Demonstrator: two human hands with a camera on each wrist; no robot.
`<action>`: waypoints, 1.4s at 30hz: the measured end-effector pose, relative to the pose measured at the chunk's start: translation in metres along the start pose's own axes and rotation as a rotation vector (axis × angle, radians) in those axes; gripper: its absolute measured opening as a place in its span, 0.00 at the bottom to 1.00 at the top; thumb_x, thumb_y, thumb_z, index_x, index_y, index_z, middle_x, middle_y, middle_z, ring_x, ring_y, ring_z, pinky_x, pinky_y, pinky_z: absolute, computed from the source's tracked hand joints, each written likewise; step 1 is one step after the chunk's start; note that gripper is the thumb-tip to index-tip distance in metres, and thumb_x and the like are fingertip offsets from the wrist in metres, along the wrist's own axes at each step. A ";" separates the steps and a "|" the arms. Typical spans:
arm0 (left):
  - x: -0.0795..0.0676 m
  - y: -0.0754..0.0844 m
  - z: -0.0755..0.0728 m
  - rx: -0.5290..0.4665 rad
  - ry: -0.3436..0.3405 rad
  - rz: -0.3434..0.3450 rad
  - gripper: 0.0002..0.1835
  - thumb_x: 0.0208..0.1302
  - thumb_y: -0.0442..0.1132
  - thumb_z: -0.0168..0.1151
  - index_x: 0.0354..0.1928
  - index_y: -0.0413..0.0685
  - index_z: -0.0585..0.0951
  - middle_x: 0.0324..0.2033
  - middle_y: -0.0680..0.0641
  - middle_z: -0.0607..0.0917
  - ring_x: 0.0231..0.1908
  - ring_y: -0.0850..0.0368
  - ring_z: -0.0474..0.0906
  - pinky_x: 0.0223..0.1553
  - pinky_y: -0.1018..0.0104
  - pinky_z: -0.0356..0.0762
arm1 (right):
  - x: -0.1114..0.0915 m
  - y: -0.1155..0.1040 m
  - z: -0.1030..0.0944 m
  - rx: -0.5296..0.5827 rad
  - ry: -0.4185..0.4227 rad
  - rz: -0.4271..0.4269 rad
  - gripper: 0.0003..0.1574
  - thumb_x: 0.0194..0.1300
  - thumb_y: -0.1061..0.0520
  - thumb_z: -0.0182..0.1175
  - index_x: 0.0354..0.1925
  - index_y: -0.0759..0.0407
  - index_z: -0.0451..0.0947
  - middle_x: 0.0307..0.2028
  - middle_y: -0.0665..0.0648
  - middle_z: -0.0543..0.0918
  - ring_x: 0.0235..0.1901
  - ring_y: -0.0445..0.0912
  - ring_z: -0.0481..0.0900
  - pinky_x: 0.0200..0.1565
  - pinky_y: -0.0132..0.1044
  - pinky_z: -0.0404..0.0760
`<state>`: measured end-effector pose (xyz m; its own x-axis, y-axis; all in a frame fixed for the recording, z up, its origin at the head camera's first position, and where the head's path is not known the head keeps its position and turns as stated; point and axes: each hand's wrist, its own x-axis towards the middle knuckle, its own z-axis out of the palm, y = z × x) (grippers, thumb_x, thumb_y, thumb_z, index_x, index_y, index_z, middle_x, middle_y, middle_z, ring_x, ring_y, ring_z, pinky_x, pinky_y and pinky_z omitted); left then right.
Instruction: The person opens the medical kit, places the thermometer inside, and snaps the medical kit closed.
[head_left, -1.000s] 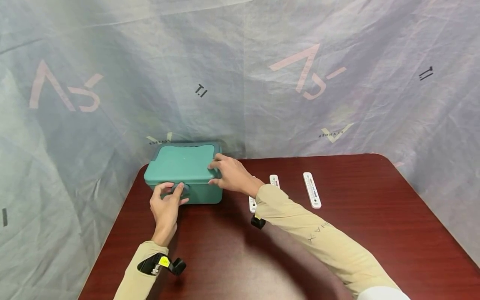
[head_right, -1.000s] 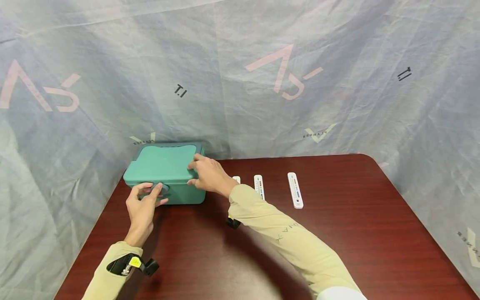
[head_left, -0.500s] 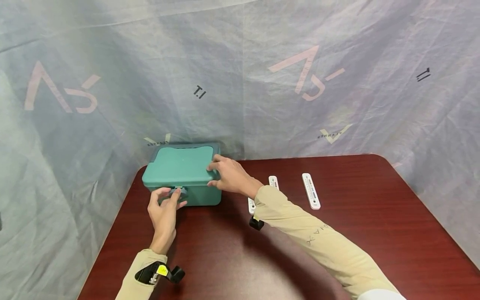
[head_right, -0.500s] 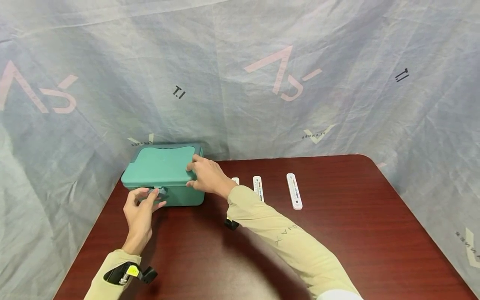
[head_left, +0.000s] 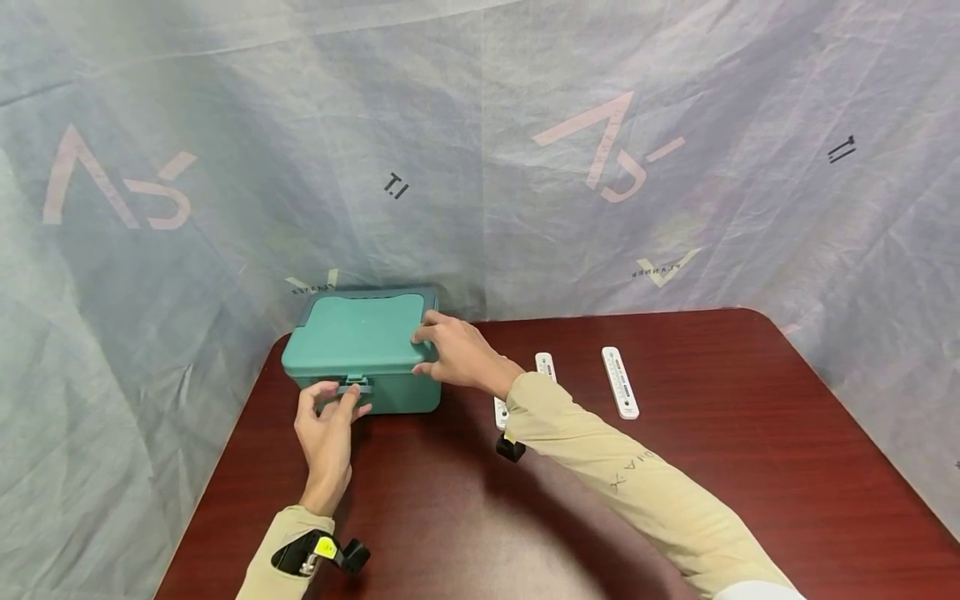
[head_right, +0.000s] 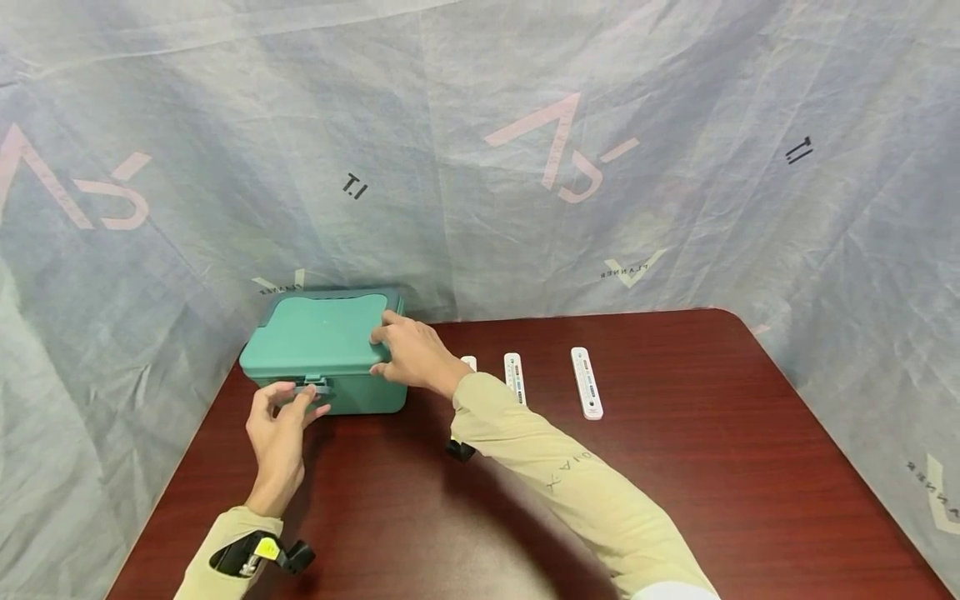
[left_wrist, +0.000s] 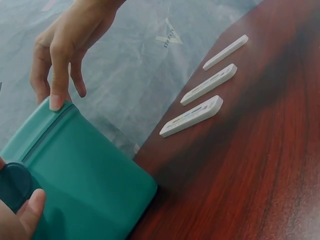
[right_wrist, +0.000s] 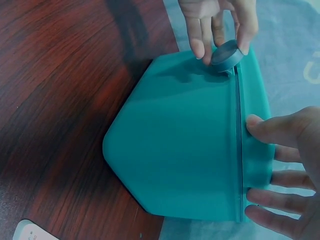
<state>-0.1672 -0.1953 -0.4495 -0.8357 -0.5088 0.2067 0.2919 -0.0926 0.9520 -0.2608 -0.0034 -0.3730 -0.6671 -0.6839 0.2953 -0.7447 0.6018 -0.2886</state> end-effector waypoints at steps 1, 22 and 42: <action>0.000 -0.001 0.000 -0.004 0.001 0.007 0.20 0.61 0.33 0.65 0.49 0.29 0.69 0.43 0.39 0.67 0.34 0.42 0.78 0.35 0.57 0.83 | 0.000 0.000 0.000 0.001 -0.001 -0.001 0.25 0.56 0.46 0.70 0.49 0.55 0.82 0.43 0.52 0.74 0.31 0.42 0.73 0.30 0.32 0.74; 0.002 -0.012 0.001 -0.092 -0.006 0.039 0.19 0.60 0.29 0.63 0.47 0.26 0.66 0.39 0.40 0.66 0.30 0.43 0.78 0.33 0.52 0.82 | -0.002 -0.002 -0.001 -0.001 -0.004 0.013 0.24 0.57 0.47 0.69 0.50 0.56 0.82 0.42 0.52 0.73 0.30 0.41 0.71 0.30 0.32 0.73; 0.001 -0.021 0.002 -0.197 -0.010 0.076 0.17 0.62 0.27 0.60 0.43 0.24 0.63 0.36 0.42 0.64 0.32 0.44 0.77 0.33 0.53 0.83 | -0.003 -0.007 0.002 -0.086 0.001 0.014 0.25 0.57 0.46 0.68 0.51 0.54 0.82 0.42 0.52 0.74 0.26 0.40 0.74 0.29 0.30 0.75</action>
<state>-0.1753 -0.1920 -0.4685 -0.8122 -0.5120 0.2795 0.4385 -0.2201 0.8713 -0.2536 -0.0064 -0.3731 -0.6778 -0.6744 0.2928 -0.7339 0.6449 -0.2135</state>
